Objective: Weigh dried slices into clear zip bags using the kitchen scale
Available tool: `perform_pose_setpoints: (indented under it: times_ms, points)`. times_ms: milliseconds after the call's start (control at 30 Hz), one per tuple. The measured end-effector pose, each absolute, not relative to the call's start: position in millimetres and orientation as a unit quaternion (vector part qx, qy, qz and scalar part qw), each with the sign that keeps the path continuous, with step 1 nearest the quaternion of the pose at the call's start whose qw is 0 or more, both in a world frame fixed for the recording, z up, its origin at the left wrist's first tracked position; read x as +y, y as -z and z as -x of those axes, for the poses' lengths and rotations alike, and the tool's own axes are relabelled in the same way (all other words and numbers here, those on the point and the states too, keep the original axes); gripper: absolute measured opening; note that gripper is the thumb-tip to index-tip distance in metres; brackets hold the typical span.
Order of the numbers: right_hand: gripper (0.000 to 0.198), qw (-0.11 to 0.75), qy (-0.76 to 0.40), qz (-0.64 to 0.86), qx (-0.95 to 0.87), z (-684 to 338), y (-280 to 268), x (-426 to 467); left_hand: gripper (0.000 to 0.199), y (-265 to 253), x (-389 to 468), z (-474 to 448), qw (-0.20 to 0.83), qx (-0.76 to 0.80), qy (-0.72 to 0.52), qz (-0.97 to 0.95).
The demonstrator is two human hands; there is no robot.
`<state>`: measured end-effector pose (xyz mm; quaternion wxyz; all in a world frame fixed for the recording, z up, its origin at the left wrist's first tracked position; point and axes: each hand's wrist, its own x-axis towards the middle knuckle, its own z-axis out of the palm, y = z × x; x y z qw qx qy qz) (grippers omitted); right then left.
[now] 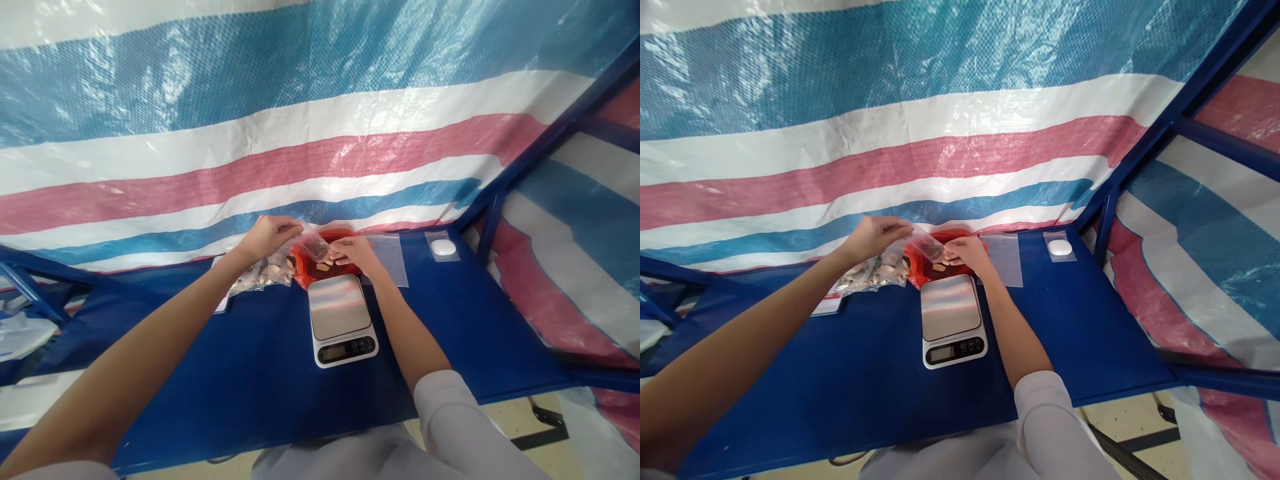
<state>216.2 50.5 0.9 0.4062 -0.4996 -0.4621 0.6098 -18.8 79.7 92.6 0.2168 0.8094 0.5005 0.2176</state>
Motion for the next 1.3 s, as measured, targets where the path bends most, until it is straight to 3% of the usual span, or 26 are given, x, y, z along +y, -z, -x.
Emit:
perform_pose_setpoints:
  times_ms: [167, 367, 967, 1300]
  points:
    - [0.016, 0.425, -0.621, 0.493, -0.437, -214.2, 1.1, 51.3, 0.038, -93.4, 77.7, 20.1, 0.223, 0.499, -0.213, -0.810]
    - [0.027, 0.470, -0.657, 0.447, -0.383, -209.7, 2.8, 50.5, 0.040, -93.3, 75.6, 20.5, 0.258, 0.498, -0.235, -0.794]
    - [0.025, 0.425, -0.625, 0.510, -0.412, -207.9, 4.6, 32.3, 0.037, -89.7, 67.1, 20.2, 0.280, 0.528, -0.299, -0.744]
    - [0.030, 0.451, -0.621, 0.478, -0.429, -204.7, 10.0, 34.9, 0.036, -80.4, 61.9, 25.7, 0.283, 0.540, -0.298, -0.734]
